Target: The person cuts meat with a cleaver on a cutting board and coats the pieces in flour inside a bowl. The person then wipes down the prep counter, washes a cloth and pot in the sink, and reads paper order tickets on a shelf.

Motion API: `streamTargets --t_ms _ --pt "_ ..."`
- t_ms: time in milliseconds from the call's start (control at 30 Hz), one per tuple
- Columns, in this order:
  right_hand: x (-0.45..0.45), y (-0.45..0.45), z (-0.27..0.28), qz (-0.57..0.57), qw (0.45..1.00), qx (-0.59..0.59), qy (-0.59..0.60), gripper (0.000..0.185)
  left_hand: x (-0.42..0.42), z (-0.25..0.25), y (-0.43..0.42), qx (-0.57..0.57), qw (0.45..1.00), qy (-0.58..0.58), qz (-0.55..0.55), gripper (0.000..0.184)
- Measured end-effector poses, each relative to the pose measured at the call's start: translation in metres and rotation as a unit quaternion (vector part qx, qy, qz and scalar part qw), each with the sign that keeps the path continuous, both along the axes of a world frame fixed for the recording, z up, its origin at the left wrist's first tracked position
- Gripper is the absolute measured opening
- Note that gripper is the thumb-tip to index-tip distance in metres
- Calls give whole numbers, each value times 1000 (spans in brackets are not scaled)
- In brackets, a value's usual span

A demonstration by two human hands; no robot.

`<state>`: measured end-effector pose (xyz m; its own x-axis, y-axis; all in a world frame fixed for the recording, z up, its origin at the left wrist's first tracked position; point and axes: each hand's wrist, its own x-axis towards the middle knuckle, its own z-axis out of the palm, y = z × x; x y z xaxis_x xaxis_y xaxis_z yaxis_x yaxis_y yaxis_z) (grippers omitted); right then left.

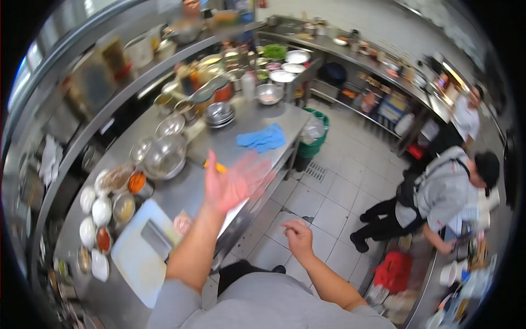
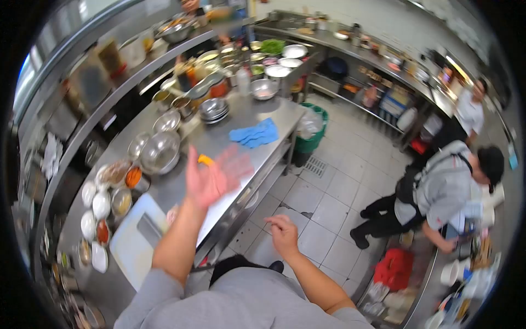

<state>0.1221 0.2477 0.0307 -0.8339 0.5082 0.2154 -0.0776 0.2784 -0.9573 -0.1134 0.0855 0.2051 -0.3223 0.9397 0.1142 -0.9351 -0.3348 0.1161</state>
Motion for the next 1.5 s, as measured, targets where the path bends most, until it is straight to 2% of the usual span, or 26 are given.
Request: streamTargets --t_ms 33,67,100,133,200,267,333,367,400,433,500,567,600,667,700,767,867,900,1000,1067,1167,1200,1233,1300,1433,1500 --pt "-7 2 0 22 1000 1 -6 30 -21 30 2 61 994 87 8 116" --pt "-16 6 5 1 998 -66 -15 28 -34 52 5 120 976 181 6 120" --pt "-28 13 7 -27 991 -133 -20 26 -40 62 6 119 975 185 12 120" --pt "-41 20 3 -23 990 -135 -17 26 -49 70 7 107 968 226 -1 123" --pt "-58 28 -18 -17 985 -164 -47 25 -65 59 5 59 961 269 -9 123" --pt "-76 37 -39 2 988 -138 -66 24 -77 18 -4 -119 930 346 32 109" --pt "-90 53 -46 54 990 -30 -123 23 -81 -37 -4 -378 830 402 81 93" --pt "-98 66 -45 88 982 52 -157 23 -84 -78 -5 -509 766 377 112 78" --pt "-103 85 -64 154 962 157 -161 24 -95 -138 -14 -587 680 427 105 71" --pt "-105 106 -89 214 927 260 -165 25 -97 -176 -13 -667 556 489 85 67" --pt "-103 138 -92 263 814 386 -344 25 -92 -184 -6 -633 599 486 70 69" --pt "-105 175 -89 251 778 385 -428 27 -98 -183 10 -593 681 430 9 71" --pt "-111 196 -103 253 775 396 -422 27 -106 -193 17 -569 661 489 7 71" --pt "-115 238 -133 205 810 310 -454 26 -120 -204 37 -540 628 560 9 73" --pt "-124 263 -137 213 806 314 -454 26 -127 -205 50 -545 630 552 14 73" --pt "-151 303 -131 245 760 335 -500 27 -146 -194 79 -570 554 605 -41 76" --pt "-226 391 -135 261 748 346 -503 31 -155 -183 117 -578 551 601 24 78" --pt "-254 417 -123 204 775 358 -480 35 -158 -181 129 -579 560 591 32 77" --pt "-333 457 -63 41 858 378 -345 61 -155 -166 165 -636 514 572 61 77" --pt "-381 493 -77 10 887 401 -229 74 -147 -154 189 -647 486 586 44 76" --pt "-422 497 -69 63 901 397 -161 71 -132 -176 212 -624 507 594 42 79" --pt "-431 490 -72 88 912 381 -123 68 -123 -166 212 -641 506 575 50 79" --pt "-435 482 -76 108 910 382 -122 68 -112 -156 216 -649 511 562 40 79" --pt "-442 442 -67 201 877 436 -13 61 -96 -155 222 -660 515 546 37 79" --pt "-452 334 -28 362 840 393 99 48 -42 -156 194 -739 488 452 107 78" --pt "-462 293 -45 431 812 370 135 45 -8 -169 180 -810 438 382 70 81"
